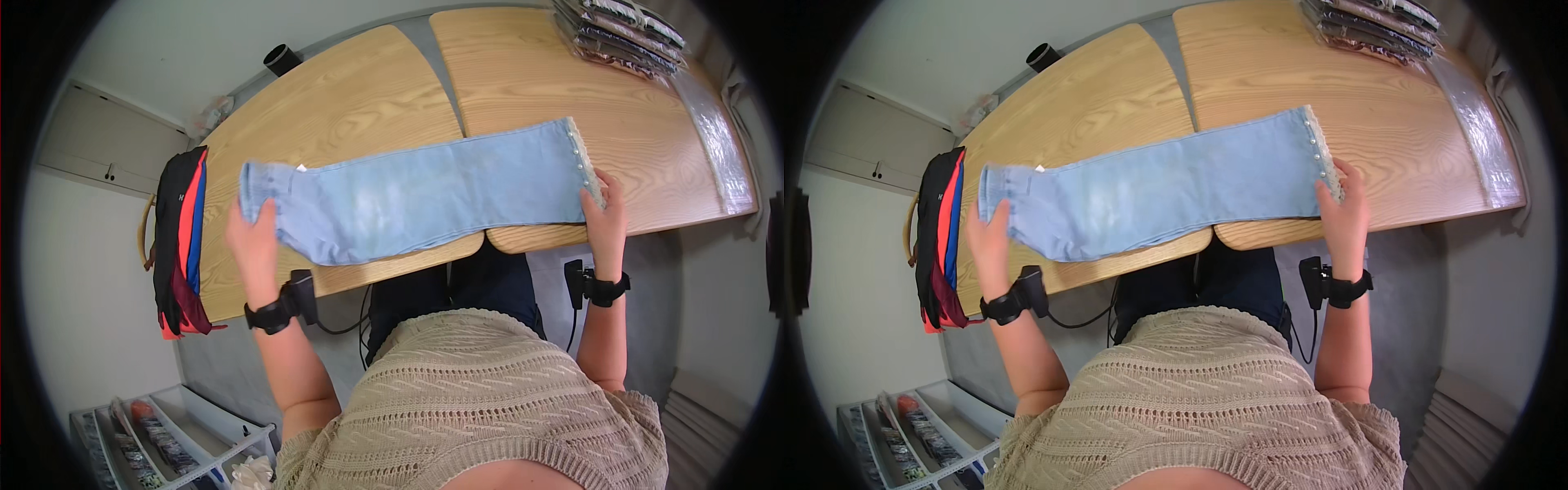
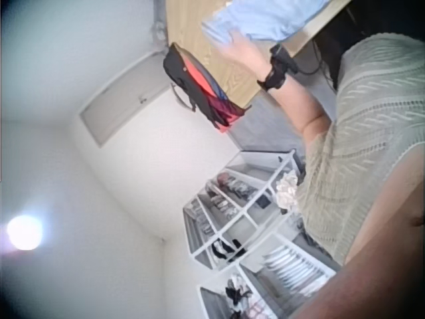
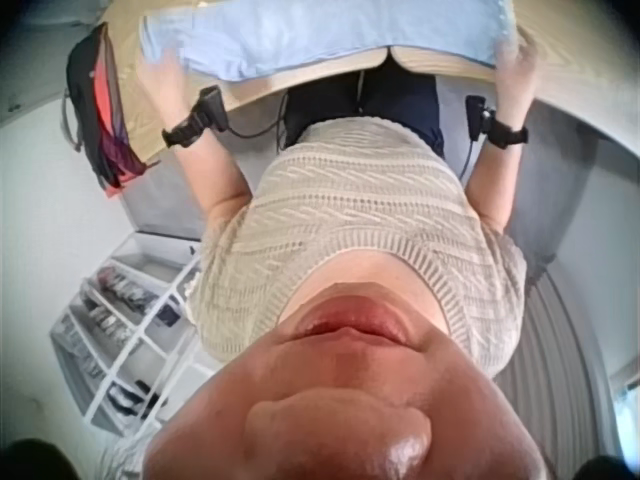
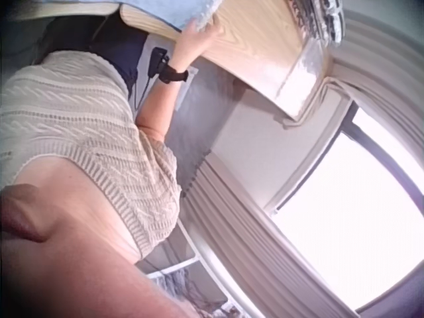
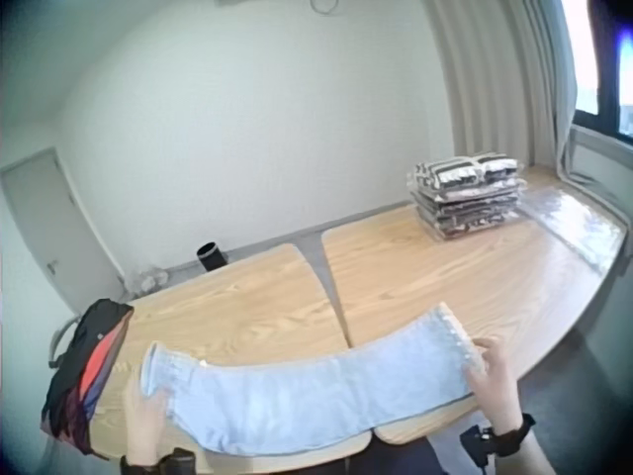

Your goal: Folding and packing various pieces of clothing into plastic bags on a table.

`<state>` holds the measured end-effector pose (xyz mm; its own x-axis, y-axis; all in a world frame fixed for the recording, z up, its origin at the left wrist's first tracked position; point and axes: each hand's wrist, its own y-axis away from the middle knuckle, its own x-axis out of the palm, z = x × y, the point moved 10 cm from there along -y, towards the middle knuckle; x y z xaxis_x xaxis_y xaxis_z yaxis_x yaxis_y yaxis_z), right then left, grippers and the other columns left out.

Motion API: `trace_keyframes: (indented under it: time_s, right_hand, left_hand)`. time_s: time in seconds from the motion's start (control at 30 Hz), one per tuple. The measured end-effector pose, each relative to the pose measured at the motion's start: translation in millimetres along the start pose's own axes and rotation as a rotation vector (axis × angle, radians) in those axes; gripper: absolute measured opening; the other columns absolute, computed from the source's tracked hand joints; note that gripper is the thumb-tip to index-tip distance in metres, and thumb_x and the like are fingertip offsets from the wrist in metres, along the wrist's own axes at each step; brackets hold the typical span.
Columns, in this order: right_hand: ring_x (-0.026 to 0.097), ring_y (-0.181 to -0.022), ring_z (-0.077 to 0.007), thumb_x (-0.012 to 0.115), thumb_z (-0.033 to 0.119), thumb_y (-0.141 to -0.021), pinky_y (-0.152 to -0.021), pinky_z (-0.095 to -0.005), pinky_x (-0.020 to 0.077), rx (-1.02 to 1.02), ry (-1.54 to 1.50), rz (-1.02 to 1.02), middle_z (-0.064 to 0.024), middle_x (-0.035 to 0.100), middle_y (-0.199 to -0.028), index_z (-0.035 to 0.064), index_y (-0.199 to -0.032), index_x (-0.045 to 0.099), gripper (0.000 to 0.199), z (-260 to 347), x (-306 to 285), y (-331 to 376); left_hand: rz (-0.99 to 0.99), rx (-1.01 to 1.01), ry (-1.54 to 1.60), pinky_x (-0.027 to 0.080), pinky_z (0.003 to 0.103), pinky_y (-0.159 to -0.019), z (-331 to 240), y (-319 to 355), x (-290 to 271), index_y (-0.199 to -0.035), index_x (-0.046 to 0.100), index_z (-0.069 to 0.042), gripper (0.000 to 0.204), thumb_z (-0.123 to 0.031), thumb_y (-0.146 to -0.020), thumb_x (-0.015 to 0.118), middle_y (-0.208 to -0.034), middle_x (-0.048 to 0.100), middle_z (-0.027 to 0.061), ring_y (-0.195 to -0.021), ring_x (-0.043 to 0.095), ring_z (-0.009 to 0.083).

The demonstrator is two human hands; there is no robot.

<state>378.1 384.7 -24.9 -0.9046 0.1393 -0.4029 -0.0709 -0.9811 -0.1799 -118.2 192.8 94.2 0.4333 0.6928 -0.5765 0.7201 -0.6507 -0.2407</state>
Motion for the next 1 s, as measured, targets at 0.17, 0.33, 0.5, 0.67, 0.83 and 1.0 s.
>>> trace_keyframes:
  time_s: [0.17, 0.33, 0.5, 0.67, 0.83, 1.0]
  right_hand:
    - [0.055, -0.082, -0.0192, 0.064, 0.012, -0.081, -0.076, -0.0316, 0.0452, 0.017, 0.063, -0.014, -0.0104, 0.059, -0.09, 0.0053, -0.117, 0.055, 0.037, 5.3, 1.0, 2.0]
    - [0.056, -0.079, -0.0194, 0.064, 0.012, -0.082, -0.073, -0.0316, 0.0457, -0.012, 0.043, -0.013, -0.0103, 0.059, -0.086, 0.0072, -0.117, 0.056, 0.037, 16.1, 2.4, 4.7]
    - [0.056, -0.077, -0.0186, 0.064, 0.012, -0.082, -0.072, -0.0308, 0.0458, -0.02, 0.078, -0.031, -0.0098, 0.059, -0.086, 0.0071, -0.117, 0.056, 0.036, 8.3, 0.2, 3.5]
    - [0.057, -0.078, -0.0189, 0.064, 0.012, -0.082, -0.072, -0.0312, 0.0459, -0.008, 0.066, -0.041, -0.0096, 0.059, -0.087, 0.007, -0.116, 0.057, 0.035, 9.7, -1.1, 4.3]
    - [0.059, -0.08, -0.0188, 0.062, 0.01, -0.083, -0.074, -0.0306, 0.0463, -0.093, 0.085, -0.076, -0.0109, 0.063, -0.092, 0.0055, -0.116, 0.057, 0.034, 16.6, 0.6, 5.4]
    - [0.06, -0.082, -0.0185, 0.061, 0.01, -0.084, -0.075, -0.0302, 0.0464, -0.032, 0.097, -0.033, -0.0115, 0.064, -0.093, 0.004, -0.116, 0.056, 0.034, 24.6, 2.0, 7.5]
  left_hand:
    - [-0.014, 0.524, -0.488, 0.046, 0.044, -0.083, -95.9, 55.2, 91.6, -0.125, 0.045, 0.005, 0.05, -0.011, -0.08, 0.062, -0.109, 0.056, 0.0247, -0.099, 0.055, 0.0396]
    - [0.321, 0.438, -0.631, 0.049, 0.04, -0.076, -79.9, 92.6, 167.5, -0.129, 0.041, 0.003, 0.063, -0.011, -0.074, 0.069, -0.098, 0.052, 0.0177, -0.09, 0.055, 0.0337]
    - [0.333, 0.467, -0.54, 0.05, 0.039, -0.074, -68.8, 90.9, 171.8, -0.129, 0.04, 0.007, 0.065, -0.007, -0.073, 0.07, -0.1, 0.051, 0.018, -0.092, 0.054, 0.033]
    - [0.204, 0.474, -0.484, 0.048, 0.038, -0.076, -94.1, 82.6, 153.2, -0.128, 0.042, 0.006, 0.063, -0.003, -0.072, 0.071, -0.101, 0.05, 0.0172, -0.092, 0.054, 0.0326]
    - [0.398, 0.444, -0.451, 0.047, 0.04, -0.078, -69.1, 105.1, 185.3, -0.127, 0.045, 0.006, 0.053, -0.009, -0.081, 0.065, -0.102, 0.051, 0.0199, -0.092, 0.054, 0.0365]
    - [0.334, 0.509, -0.381, 0.046, 0.039, -0.077, -71.6, 99.5, 180.6, -0.126, 0.045, 0.009, 0.051, -0.008, -0.082, 0.063, -0.099, 0.051, 0.0187, -0.09, 0.053, 0.0351]
